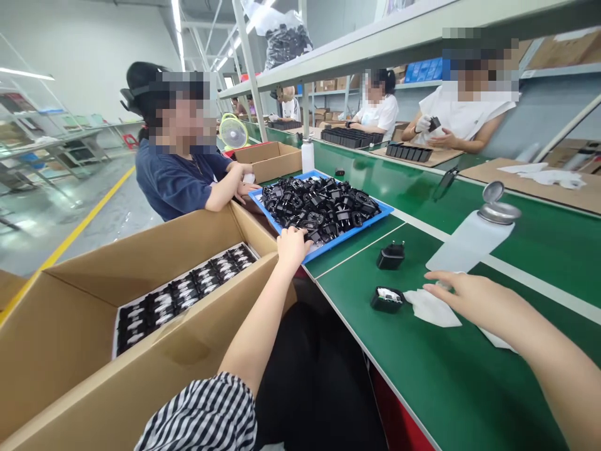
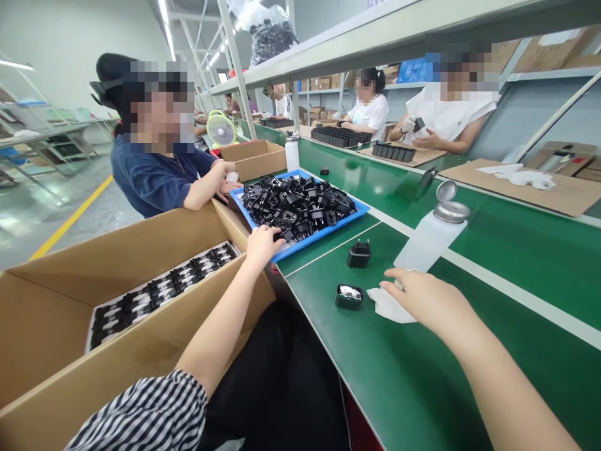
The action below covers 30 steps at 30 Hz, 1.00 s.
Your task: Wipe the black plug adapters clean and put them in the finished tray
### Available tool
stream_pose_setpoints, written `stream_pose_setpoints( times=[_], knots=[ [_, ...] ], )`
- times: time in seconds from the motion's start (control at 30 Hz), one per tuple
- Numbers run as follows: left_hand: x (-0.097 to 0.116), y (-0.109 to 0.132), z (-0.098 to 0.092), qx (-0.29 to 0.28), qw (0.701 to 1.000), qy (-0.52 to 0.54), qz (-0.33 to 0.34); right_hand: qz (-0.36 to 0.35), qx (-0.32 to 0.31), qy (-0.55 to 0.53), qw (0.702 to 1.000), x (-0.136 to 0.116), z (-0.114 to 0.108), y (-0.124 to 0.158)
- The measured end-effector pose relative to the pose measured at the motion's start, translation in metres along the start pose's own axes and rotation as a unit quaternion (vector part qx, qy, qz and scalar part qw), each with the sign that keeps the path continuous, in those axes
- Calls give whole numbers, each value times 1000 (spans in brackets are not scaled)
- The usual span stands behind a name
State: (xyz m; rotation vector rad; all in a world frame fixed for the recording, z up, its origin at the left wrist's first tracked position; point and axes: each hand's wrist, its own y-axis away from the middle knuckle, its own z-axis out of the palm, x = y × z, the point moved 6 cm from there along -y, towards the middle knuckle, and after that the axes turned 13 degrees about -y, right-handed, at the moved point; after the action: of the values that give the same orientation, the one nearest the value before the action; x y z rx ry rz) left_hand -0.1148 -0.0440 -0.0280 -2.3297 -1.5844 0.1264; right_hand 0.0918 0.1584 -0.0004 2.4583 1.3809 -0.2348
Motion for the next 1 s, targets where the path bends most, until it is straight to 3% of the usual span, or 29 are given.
stream_pose_setpoints(
  times=[0.17, 0.27, 0.33, 0.4, 0.5, 0.57, 0.7, 0.87, 1.0],
  knots=[
    [2, -1, -5, 40, 998, 40, 5, -32, 44, 26, 998, -7, 3, 2],
    [7, 12, -20, 49, 984, 169, 8, -98, 99, 12, 990, -21, 3, 7],
    [23, 26, -22, -21, 944, 326, 31, -172, 135, -21, 976, -33, 5, 11],
    [50, 45, -17, -143, 884, 439, 70, -247, 156, -53, 955, -44, 9, 17],
    [87, 75, -9, -272, 822, 485, 124, -306, 173, -91, 932, -49, 16, 22],
    [100, 86, -5, -288, 827, 460, 146, -290, 176, -102, 935, -47, 18, 21],
    [97, 89, -6, -212, 885, 377, 173, -235, 132, -82, 960, -40, 20, 15],
    [103, 101, -5, -242, 874, 332, 258, -194, 35, -76, 977, -34, 26, 9],
    [109, 99, -3, -206, 894, 296, 267, -187, -5, -99, 977, -32, 31, 7]
  ],
)
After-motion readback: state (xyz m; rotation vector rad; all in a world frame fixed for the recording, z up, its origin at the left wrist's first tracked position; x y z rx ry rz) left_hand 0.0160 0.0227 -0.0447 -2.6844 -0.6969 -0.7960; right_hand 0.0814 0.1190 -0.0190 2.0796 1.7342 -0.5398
